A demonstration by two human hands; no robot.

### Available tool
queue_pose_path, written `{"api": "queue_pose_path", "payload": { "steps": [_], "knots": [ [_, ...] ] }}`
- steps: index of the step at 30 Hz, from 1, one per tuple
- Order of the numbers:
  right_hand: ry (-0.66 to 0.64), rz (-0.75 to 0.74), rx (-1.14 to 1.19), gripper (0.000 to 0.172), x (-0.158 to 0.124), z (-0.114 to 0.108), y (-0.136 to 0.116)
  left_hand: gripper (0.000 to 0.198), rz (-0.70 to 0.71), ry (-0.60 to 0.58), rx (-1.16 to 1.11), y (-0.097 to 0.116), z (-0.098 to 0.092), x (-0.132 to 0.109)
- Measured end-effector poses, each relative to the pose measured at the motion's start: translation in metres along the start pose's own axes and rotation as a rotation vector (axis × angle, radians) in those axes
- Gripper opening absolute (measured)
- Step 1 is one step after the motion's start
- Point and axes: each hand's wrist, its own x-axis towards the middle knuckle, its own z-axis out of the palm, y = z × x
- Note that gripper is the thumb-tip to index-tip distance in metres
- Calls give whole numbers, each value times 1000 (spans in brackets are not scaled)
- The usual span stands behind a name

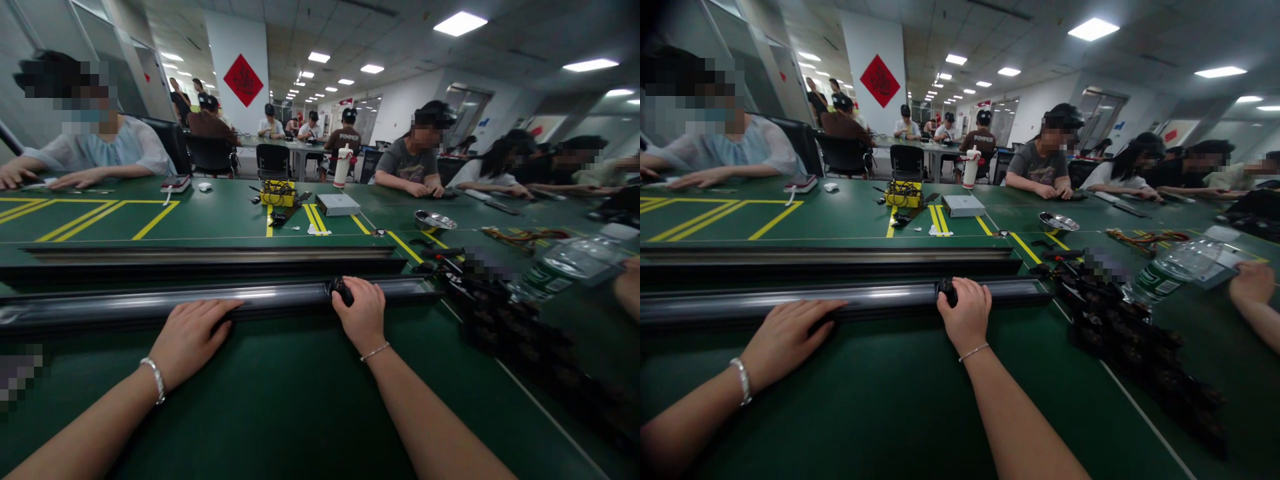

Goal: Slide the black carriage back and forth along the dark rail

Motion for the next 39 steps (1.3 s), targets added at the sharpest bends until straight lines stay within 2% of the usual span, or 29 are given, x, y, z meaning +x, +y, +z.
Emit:
{"api": "queue_pose_path", "payload": {
  "steps": [18,39],
  "knots": [
    [23,-7,-5,26,0,0,3,37,20,-3,-22,2,-3,0],
    [-26,-17,-9,30,1,-3,7,37,14,11,3,4,-4,1]
  ]
}}
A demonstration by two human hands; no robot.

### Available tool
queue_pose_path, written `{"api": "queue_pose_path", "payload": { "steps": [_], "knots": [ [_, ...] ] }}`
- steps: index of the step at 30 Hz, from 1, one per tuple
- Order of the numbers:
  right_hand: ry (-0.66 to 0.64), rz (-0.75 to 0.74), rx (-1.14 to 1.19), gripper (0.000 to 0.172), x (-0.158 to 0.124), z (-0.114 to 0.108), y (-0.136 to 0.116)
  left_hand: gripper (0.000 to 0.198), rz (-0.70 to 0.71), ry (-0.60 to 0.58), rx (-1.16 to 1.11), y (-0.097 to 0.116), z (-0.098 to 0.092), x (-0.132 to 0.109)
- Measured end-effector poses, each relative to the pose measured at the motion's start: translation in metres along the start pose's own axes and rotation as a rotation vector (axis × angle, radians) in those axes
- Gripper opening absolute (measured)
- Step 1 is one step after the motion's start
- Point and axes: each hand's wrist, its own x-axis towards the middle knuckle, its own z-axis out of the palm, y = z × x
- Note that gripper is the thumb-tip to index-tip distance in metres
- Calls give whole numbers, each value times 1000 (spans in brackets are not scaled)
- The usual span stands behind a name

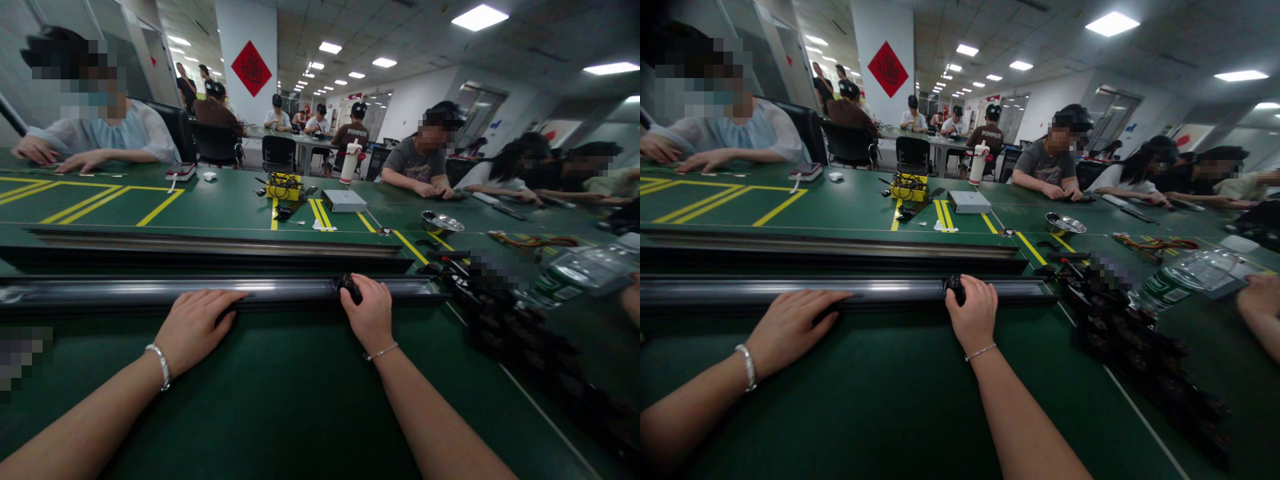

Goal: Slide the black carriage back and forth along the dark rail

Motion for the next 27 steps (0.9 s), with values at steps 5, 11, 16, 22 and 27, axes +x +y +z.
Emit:
{"api": "queue_pose_path", "payload": {
  "steps": [5,11,16,22,27],
  "knots": [
    [-27,0,7,33,1,-1,-1,37,-4,6,6,0,0,0],
    [4,13,21,31,1,1,-2,38,-2,4,-1,-2,1,-1],
    [12,21,11,31,0,1,-4,38,-6,-4,-9,-1,0,-1],
    [3,16,-1,30,0,0,-5,38,-2,-24,-20,-1,-1,-1],
    [-4,11,-15,31,-1,0,-4,38,-4,-25,-24,1,-2,-2]
  ]
}}
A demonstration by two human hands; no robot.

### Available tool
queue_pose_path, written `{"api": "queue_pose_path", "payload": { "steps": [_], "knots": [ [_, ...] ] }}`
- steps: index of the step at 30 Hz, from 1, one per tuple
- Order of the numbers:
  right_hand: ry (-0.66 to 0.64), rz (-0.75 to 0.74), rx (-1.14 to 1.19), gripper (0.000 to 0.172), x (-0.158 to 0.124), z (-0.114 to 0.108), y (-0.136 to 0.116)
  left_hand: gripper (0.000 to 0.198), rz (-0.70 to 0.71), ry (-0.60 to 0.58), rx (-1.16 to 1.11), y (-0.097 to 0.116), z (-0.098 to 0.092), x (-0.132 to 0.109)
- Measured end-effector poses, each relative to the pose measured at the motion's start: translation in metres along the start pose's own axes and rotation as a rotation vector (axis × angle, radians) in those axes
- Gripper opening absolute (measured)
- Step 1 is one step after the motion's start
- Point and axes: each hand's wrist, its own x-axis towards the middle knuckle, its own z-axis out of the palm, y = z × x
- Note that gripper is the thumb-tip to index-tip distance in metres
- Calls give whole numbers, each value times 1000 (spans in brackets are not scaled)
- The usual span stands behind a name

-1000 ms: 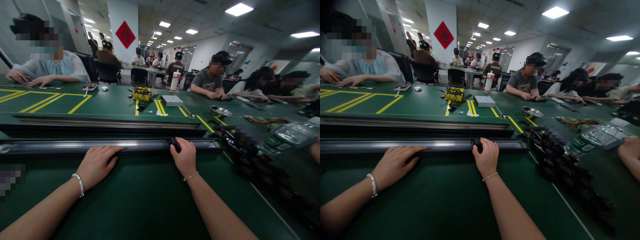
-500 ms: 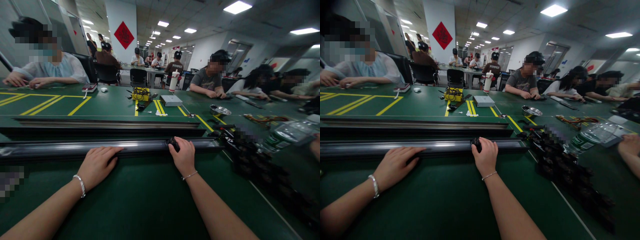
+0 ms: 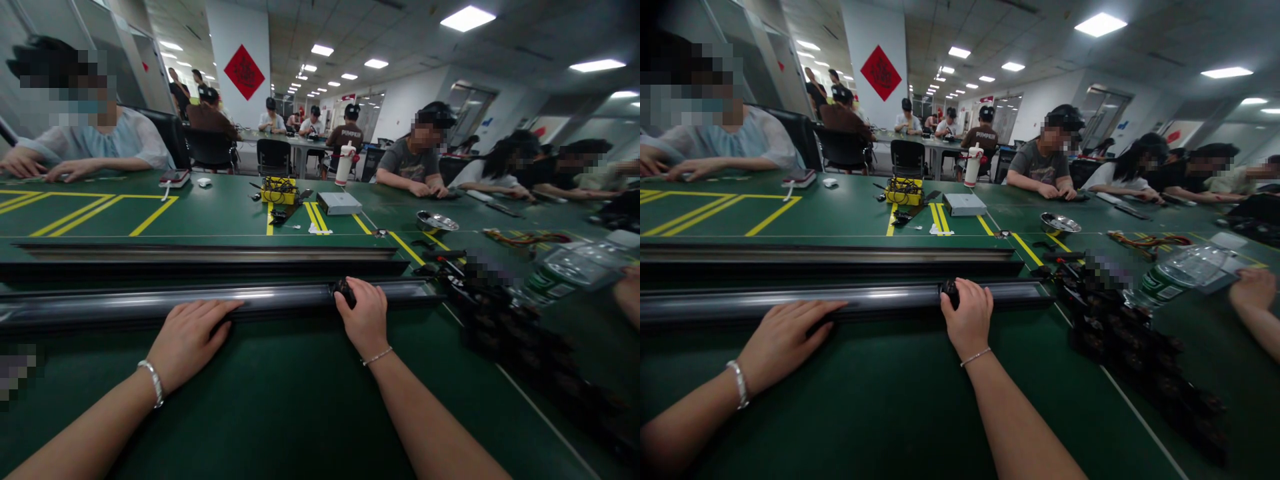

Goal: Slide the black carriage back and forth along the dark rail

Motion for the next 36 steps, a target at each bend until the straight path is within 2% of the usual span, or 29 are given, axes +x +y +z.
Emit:
{"api": "queue_pose_path", "payload": {
  "steps": [36],
  "knots": [
    [56,10,-15,30,2,3,4,39,12,11,2,-3,1,1]
  ]
}}
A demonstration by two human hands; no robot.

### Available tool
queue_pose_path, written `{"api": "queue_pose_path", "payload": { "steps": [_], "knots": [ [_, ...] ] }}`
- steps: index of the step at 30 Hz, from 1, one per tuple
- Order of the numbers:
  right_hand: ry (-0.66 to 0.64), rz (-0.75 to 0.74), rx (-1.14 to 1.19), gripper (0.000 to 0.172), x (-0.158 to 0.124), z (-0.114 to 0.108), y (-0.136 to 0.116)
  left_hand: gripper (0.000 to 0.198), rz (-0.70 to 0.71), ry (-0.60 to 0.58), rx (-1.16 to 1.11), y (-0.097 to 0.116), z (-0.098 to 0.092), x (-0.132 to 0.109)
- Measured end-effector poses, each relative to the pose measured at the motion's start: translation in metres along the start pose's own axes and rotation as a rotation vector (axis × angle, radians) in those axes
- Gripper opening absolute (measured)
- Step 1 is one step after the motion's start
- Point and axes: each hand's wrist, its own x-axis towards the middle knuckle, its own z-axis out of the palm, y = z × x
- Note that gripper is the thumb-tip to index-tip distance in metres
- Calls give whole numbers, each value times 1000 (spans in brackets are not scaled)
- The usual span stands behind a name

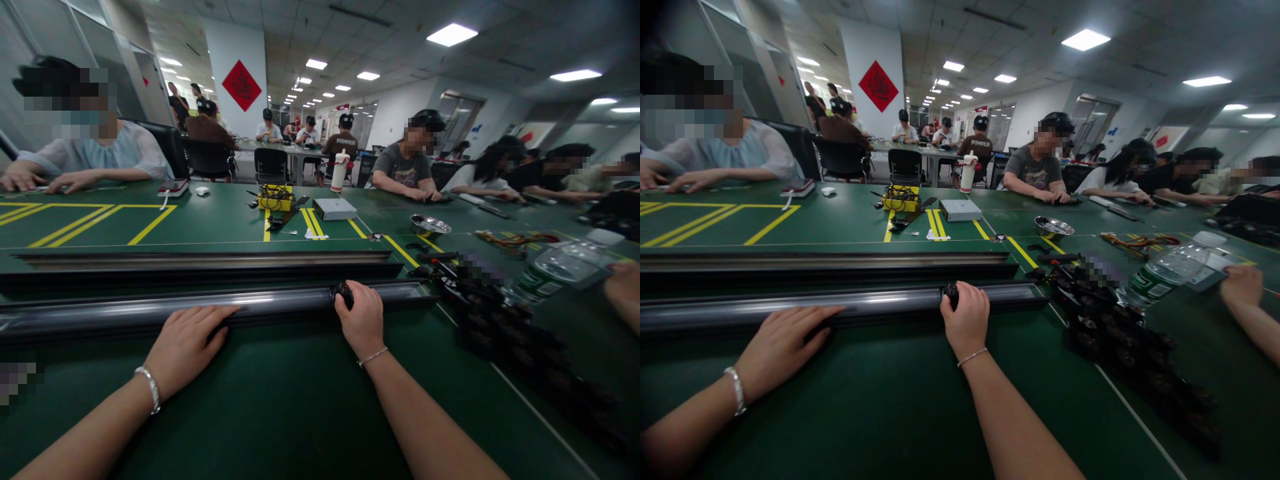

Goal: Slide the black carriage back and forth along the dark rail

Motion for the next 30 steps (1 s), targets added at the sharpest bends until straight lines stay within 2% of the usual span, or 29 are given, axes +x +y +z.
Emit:
{"api": "queue_pose_path", "payload": {
  "steps": [13,30],
  "knots": [
    [41,12,5,29,-1,3,1,41,-10,-2,5,1,0,-1],
    [16,45,-17,32,0,2,1,40,-6,-17,26,3,-1,-1]
  ]
}}
